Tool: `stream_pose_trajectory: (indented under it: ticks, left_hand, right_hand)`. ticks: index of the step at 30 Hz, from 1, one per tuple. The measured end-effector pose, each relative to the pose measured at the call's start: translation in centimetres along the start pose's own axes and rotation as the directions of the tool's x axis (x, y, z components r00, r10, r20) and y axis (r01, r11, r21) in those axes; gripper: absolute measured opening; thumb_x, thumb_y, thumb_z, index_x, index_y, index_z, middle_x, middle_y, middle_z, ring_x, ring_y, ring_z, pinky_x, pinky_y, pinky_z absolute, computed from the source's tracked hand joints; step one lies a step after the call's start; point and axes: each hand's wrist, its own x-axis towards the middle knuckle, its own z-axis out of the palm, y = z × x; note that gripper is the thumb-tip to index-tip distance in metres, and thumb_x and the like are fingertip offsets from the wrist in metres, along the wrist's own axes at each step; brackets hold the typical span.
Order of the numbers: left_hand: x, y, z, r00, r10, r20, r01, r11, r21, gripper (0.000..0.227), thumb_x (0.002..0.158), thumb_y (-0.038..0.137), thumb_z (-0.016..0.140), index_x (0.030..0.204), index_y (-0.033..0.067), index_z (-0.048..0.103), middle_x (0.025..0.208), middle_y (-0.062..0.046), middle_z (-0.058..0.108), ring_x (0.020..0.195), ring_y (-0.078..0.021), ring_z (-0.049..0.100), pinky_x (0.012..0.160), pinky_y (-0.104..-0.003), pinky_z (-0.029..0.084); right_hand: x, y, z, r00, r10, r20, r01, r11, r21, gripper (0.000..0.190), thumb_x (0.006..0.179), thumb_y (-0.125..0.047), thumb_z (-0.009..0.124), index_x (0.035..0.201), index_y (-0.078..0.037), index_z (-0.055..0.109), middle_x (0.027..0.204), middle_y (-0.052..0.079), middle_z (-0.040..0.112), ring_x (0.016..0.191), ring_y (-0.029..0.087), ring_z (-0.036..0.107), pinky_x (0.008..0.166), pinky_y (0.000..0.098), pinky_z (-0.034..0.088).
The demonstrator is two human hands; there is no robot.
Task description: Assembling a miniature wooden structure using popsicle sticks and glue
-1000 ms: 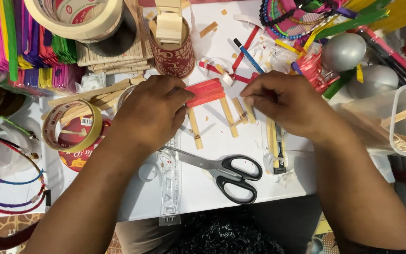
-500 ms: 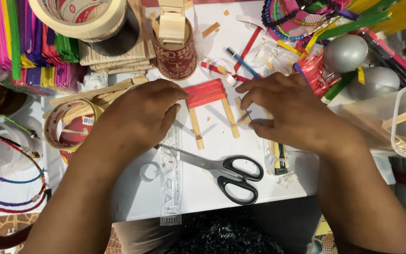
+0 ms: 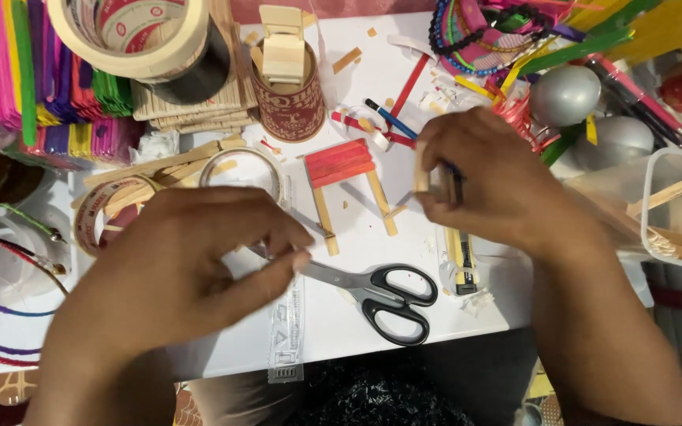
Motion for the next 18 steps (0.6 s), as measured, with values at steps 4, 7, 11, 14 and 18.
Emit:
stream_pose_trajectory:
  ticks: [4,7,11,14,18]
  left_hand:
    - [1.0,2.0,1.7,0.976,0.020,-0.215,-0.056,0.985,-0.164,0.006,0.092,0.013,0.071,0.091,0.0078,0.075,0.074,0.000,0.072,0.064,-0.0088,0.069,0.060,-0.022,0.052]
    - [2.0,2.0,4.0,0.932,-0.153,-0.328,0.053,0.953,-0.297,0.007,0.091,0.016,0.075,0.091,0.0096,0.073,0.083,0.001,0.074,0.076,-0.0088,0.067,0.074,-0.024,0.054]
    - [3.1,2.4,5.6,0.969,-0.239,-0.062,0.112,0.647,-0.754,0.010,0.092,0.020,0.073,0.094,0.0120,0.068,0.098,-0.003,0.076,0.088,-0.0074,0.068,0.080,-0.023,0.053]
    - [3.6,2.1,6.3,0.975,-0.218,-0.052,0.062,0.483,-0.873,0.012,0.092,0.016,0.075,0.093,0.0099,0.066,0.085,-0.001,0.071,0.077,-0.0068,0.066,0.070,-0.021,0.052]
    - [3.7,1.7,6.9,0.965,-0.241,-0.101,0.003,0.398,-0.917,0.011,0.089,0.010,0.078,0.091,0.0074,0.068,0.087,-0.006,0.075,0.078,-0.0079,0.068,0.072,-0.022,0.055]
  right_hand:
    - [-1.1,-1.4,-0.8,0.975,-0.044,-0.218,0.035,0.998,-0.045,0.033,0.086,-0.020,0.081,0.105,-0.009,0.056,0.127,0.013,0.063,0.118,0.034,0.057,0.102,0.0479,0.040]
    - [-1.5,-3.0,-0.9,0.943,-0.163,-0.291,0.190,0.979,0.069,0.042,0.079,-0.030,0.082,0.106,-0.009,0.057,0.124,0.016,0.064,0.117,0.029,0.061,0.102,0.0434,0.048]
    - [-1.5,-4.1,-0.7,0.879,-0.275,-0.390,0.366,0.913,0.182,0.044,0.078,-0.035,0.086,0.106,-0.016,0.057,0.127,0.012,0.062,0.117,0.027,0.064,0.103,0.0419,0.050]
    - [-1.3,-4.6,-0.8,0.852,-0.287,-0.438,0.387,0.908,0.157,0.038,0.082,-0.038,0.083,0.106,-0.017,0.061,0.130,0.012,0.063,0.118,0.029,0.066,0.105,0.0442,0.051]
    - [-0.8,-4.6,-1.3,0.833,-0.338,-0.438,0.420,0.902,0.103,0.043,0.084,-0.037,0.085,0.113,-0.014,0.062,0.132,0.015,0.066,0.116,0.030,0.066,0.106,0.0440,0.052]
